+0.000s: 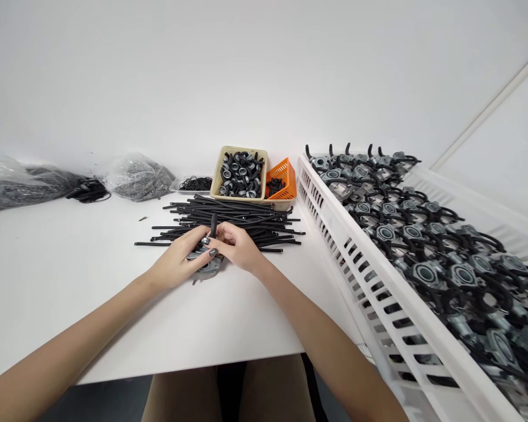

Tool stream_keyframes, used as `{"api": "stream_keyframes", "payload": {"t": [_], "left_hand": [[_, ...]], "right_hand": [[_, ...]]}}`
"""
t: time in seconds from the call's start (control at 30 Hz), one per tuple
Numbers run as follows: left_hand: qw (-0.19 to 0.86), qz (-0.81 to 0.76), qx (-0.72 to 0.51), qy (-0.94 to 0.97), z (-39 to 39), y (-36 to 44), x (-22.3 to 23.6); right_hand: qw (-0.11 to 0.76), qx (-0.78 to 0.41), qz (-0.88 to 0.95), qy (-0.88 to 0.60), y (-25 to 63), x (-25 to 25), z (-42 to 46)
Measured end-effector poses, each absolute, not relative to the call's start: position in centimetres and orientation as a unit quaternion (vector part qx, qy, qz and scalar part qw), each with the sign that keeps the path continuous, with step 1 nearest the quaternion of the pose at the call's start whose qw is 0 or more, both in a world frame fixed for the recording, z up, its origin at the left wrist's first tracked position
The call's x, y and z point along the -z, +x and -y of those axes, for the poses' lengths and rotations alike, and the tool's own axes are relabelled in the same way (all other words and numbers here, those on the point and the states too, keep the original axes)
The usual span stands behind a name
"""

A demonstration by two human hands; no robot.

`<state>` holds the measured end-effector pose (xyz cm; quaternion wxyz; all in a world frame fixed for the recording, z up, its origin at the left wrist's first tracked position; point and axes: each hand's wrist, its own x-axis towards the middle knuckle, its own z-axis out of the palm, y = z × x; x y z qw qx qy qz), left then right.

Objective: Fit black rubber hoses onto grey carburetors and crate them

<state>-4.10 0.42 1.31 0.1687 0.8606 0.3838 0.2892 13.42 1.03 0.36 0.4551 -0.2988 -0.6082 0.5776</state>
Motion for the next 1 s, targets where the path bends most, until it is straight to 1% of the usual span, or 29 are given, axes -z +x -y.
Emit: {"api": "stream_keyframes", "payload": {"t": [1.0], "left_hand": [[0.172,-0.391,-0.284,0.858,-0.41,-4.06,-1.44]], "right_hand": [[0.455,-0.57,0.615,-0.3,13.41,-0.53,-0.9]]}}
